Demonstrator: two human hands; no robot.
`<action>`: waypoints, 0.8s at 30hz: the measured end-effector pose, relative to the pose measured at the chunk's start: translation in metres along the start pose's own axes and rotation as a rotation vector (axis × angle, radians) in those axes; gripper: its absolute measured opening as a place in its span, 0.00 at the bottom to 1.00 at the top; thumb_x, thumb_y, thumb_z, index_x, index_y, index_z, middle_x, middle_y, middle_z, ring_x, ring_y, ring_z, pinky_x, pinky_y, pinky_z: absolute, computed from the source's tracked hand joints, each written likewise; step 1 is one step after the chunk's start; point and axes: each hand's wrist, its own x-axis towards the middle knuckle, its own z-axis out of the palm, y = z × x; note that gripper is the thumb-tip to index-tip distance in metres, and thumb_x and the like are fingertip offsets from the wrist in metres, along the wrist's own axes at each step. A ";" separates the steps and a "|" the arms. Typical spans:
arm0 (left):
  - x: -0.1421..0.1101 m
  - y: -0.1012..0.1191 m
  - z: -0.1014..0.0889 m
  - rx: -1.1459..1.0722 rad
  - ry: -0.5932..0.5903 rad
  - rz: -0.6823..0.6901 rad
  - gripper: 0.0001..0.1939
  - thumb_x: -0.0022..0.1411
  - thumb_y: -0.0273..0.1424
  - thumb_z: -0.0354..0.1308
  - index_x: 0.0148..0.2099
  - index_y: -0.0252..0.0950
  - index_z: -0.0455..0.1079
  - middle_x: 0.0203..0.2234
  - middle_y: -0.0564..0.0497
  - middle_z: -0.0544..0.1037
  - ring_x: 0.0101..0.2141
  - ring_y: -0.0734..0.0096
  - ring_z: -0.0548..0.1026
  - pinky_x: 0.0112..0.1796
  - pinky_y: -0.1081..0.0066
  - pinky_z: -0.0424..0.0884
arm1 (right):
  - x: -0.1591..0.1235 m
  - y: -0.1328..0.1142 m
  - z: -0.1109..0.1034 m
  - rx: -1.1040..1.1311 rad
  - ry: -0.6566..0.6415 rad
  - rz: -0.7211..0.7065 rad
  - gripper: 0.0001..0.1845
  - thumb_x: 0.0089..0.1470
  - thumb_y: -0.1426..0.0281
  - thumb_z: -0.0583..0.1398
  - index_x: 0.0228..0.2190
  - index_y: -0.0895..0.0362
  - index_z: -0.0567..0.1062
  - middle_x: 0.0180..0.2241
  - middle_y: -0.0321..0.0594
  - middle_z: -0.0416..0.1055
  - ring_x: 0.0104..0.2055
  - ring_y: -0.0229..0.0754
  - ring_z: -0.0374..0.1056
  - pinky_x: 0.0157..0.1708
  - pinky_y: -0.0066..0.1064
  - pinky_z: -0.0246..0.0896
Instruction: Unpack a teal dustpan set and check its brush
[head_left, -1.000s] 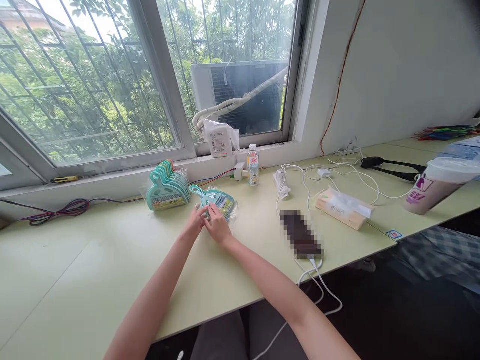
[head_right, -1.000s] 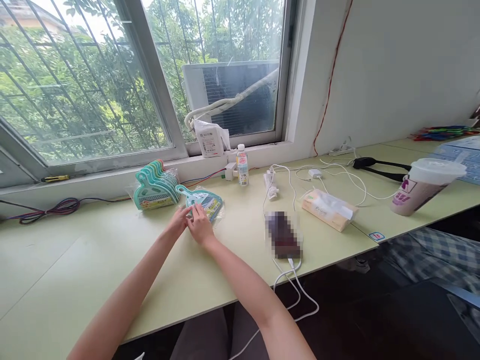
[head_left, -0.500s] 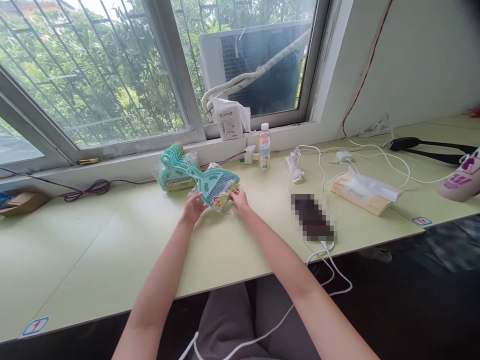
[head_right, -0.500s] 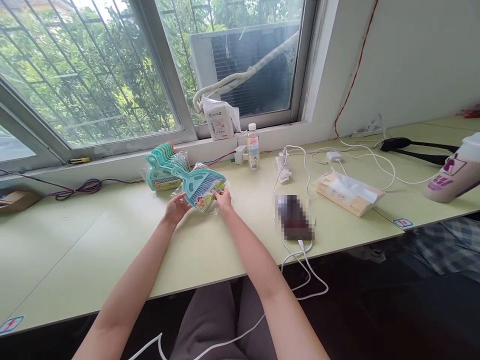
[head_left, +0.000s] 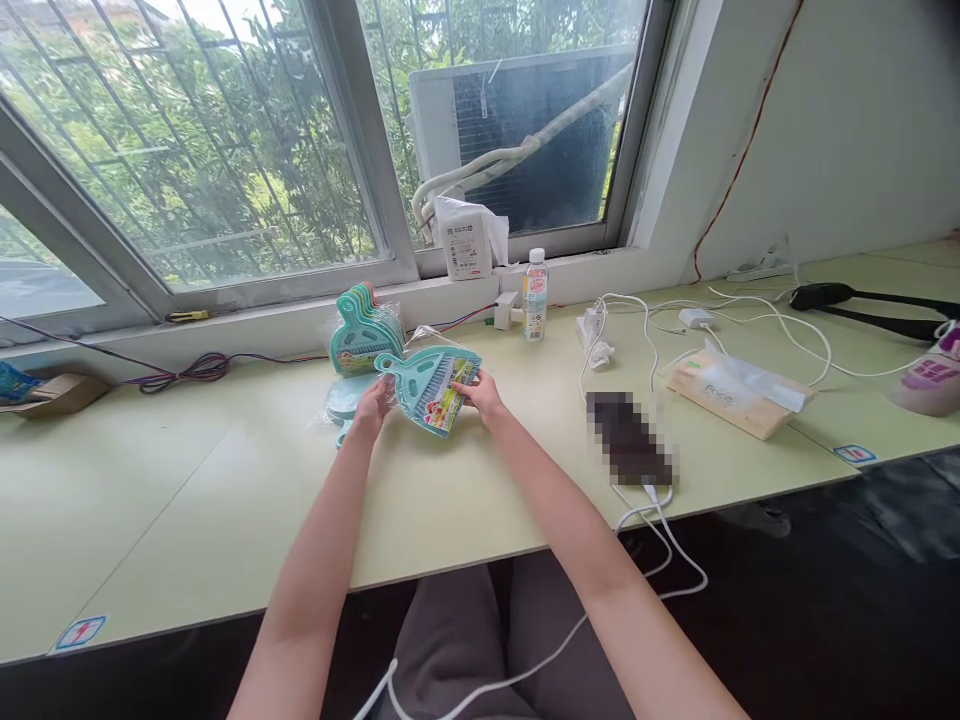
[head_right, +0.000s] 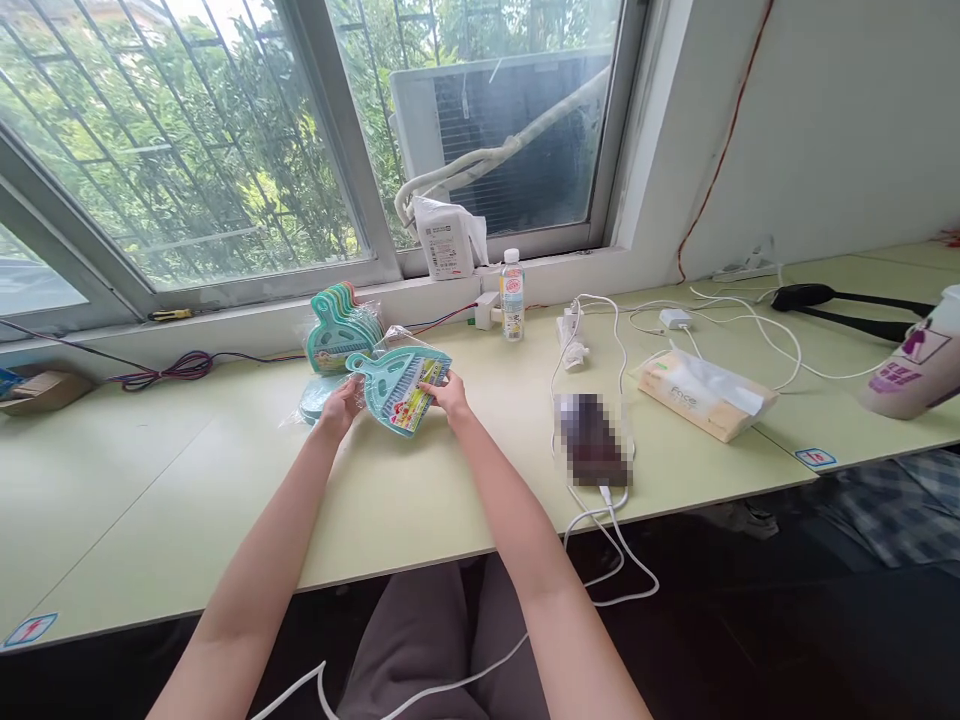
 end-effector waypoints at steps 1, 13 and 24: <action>0.000 0.000 -0.002 0.029 -0.013 0.007 0.17 0.55 0.39 0.62 0.43 0.34 0.73 0.38 0.45 0.78 0.39 0.66 0.76 0.37 0.70 0.72 | 0.000 -0.001 -0.001 -0.001 -0.001 0.005 0.19 0.41 0.78 0.69 0.35 0.57 0.70 0.32 0.38 0.75 0.33 0.42 0.75 0.39 0.41 0.75; -0.018 0.047 -0.001 0.190 -0.085 0.233 0.29 0.55 0.50 0.57 0.52 0.36 0.70 0.49 0.40 0.75 0.50 0.53 0.73 0.45 0.57 0.71 | -0.001 -0.026 -0.017 0.039 -0.164 -0.011 0.24 0.34 0.74 0.73 0.36 0.57 0.73 0.37 0.41 0.78 0.38 0.45 0.75 0.44 0.42 0.72; -0.019 0.102 -0.014 0.723 0.116 0.363 0.29 0.46 0.36 0.67 0.50 0.24 0.72 0.37 0.38 0.79 0.32 0.66 0.76 0.40 0.61 0.73 | -0.009 -0.029 -0.011 -0.177 -0.485 -0.040 0.30 0.29 0.65 0.75 0.37 0.56 0.74 0.33 0.39 0.77 0.36 0.44 0.74 0.36 0.38 0.74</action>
